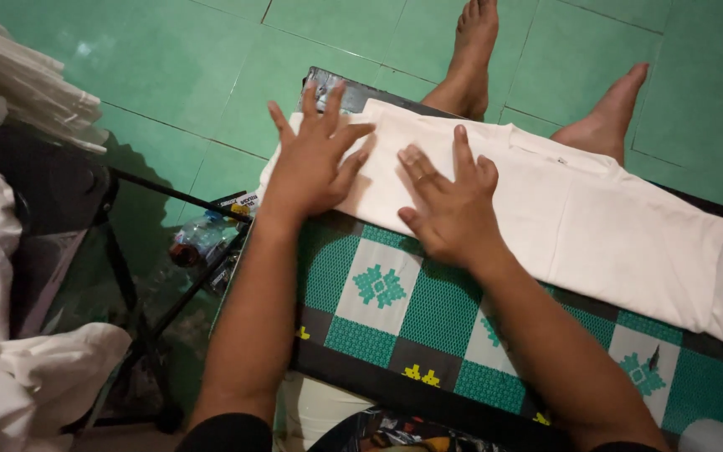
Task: The person folds a white t-shirt on a low table. They smooth the fabric, fold the sleeves inward, fold the shirt in half, and then unfold it to repeat the process.
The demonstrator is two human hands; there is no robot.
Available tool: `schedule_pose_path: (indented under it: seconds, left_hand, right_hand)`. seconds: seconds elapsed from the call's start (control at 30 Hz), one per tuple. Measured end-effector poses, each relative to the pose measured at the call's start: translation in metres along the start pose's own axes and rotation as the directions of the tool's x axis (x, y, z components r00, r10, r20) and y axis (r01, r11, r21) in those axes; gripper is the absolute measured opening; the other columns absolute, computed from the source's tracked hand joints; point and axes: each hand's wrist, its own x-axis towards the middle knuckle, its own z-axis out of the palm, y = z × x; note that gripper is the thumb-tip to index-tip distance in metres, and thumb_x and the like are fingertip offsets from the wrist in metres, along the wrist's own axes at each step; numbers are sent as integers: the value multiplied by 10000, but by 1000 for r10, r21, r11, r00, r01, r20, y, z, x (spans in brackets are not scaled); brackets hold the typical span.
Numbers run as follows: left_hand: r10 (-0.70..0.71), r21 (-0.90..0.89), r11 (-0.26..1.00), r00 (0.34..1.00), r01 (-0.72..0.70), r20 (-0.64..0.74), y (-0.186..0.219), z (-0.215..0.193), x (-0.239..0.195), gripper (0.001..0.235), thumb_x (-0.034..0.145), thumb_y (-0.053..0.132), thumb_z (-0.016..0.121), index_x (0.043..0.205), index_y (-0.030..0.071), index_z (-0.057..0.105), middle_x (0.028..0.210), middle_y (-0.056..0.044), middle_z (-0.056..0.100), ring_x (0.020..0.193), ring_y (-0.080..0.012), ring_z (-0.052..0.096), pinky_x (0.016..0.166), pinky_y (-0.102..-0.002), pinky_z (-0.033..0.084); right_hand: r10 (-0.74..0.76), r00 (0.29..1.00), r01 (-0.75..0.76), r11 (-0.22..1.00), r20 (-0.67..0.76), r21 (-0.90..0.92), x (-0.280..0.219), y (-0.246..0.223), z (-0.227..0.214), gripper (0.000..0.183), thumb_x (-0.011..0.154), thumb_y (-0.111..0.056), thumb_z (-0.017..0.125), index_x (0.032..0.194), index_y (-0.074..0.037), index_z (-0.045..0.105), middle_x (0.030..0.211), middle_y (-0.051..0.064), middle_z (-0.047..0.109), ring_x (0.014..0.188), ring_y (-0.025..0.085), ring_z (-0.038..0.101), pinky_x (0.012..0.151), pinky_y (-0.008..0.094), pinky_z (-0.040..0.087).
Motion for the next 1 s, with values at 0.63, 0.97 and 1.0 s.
schedule_pose_path:
  seconds: [0.63,0.97,1.0]
  left_hand:
    - [-94,208,976,986,64,138,32,40,7,661,993,49,433,1634,125,293,1692,-191,249,1541,-522,120,1084,-876,-27]
    - [-89,210,974,995,79,39,26,51,4,659,1013,121,439,1630,1,239,1700,-222,200,1540,-536,104,1088,-869,4]
    - [-88,217,973,996,79,34,24,53,3,657,1020,133,434,1628,-8,231,1701,-224,193,1539,-539,102,1085,-874,5]
  right_hand:
    - [249,963,-234,962,102,-143,-6,13,11,751,1064,-634,213,1584,-158,471,1574,112,524,1532,547,-5,1058,742,128]
    - [140,984,-158,971,-110,-182,12,20,31,685,1079,-635,308,1553,-185,514,1530,92,579,1506,557,62,992,723,196]
    - [183,982,-190,965,-52,-181,10,23,36,710,1076,-652,263,1570,-197,491,1527,83,582,1506,569,47,991,738,186]
